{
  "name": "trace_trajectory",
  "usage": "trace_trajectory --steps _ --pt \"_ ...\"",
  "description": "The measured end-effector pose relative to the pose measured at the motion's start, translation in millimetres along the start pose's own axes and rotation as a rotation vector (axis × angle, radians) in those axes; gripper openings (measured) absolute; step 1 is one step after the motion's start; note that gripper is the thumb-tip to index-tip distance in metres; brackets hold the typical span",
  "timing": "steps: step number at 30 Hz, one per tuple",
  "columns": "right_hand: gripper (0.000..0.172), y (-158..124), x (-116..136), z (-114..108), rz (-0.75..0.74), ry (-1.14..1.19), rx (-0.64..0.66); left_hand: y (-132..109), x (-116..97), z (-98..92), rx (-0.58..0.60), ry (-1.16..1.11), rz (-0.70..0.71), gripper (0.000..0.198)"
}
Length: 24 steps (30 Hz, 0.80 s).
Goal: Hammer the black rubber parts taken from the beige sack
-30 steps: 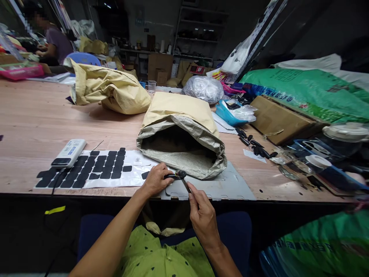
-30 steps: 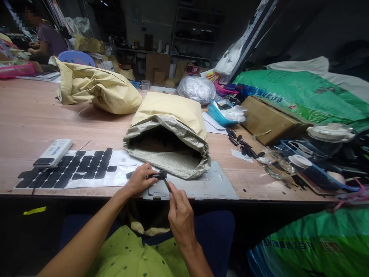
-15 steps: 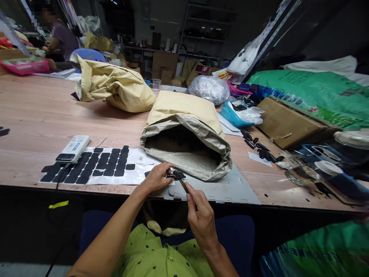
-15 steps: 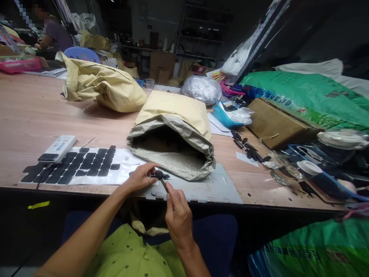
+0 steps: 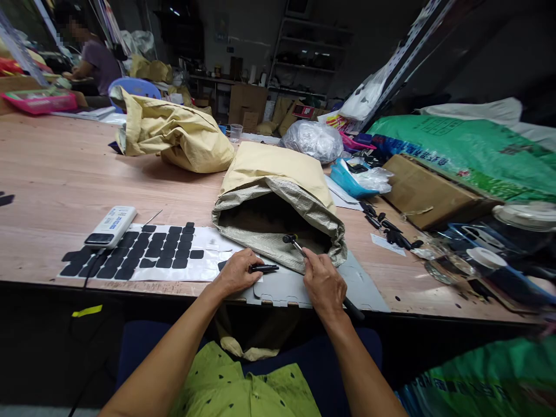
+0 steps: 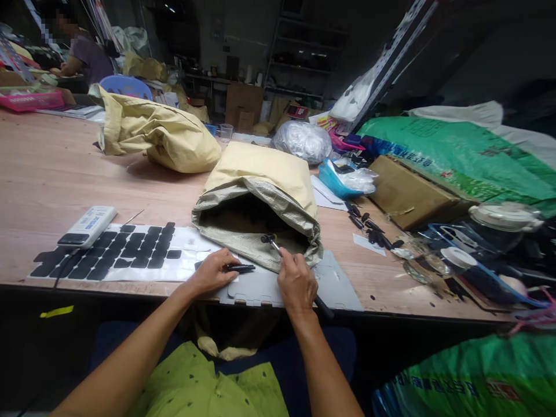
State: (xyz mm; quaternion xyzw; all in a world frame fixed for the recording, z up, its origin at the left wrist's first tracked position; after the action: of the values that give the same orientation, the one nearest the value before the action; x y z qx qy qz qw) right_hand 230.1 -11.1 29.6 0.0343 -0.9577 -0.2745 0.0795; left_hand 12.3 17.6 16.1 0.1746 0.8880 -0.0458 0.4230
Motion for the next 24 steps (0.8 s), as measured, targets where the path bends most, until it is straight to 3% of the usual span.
trace_trajectory --steps 5,9,12,14,16,18,21,24 --pt "0.030 0 -5 19 -0.049 -0.131 -0.018 1 -2 -3.2 0.004 0.037 0.015 0.013" --pt "0.029 -3 -1 18 -0.031 -0.137 -0.005 -27 -29 1.7 0.003 0.101 0.172 0.018" --pt "0.029 -3 0 16 -0.029 -0.145 0.002 -72 -48 29.8 0.202 0.047 0.371 0.026" --pt "0.030 -2 0 15 -0.024 -0.150 0.001 -99 -45 56.7 0.374 0.062 0.412 0.029" --pt "0.030 -2 1 15 -0.023 -0.149 0.001 -112 -21 79.4 0.446 0.081 0.244 0.031" --pt "0.030 -2 1 15 -0.027 -0.142 0.000 -117 16 95.1 0.504 0.105 -0.067 0.035" --pt "0.030 -2 1 15 -0.034 -0.132 -0.006 -120 68 100.8 0.522 0.107 -0.452 0.041" --pt "0.029 -2 1 15 -0.042 -0.134 -0.021 -126 95 100.6 0.593 0.127 -0.632 0.039"
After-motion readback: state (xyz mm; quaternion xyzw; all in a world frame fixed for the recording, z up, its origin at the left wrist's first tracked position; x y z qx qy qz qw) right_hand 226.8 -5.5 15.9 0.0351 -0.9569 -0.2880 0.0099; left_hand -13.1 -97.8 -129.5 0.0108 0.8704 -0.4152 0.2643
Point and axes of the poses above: each hand's wrist, its own y-axis towards the middle knuckle, its own z-axis out of the palm, x = y × z, the point moved 4 cm from there along y, towards the middle knuckle, and after that the axes turned 9 degrees about -z, right-handed, at the moved point
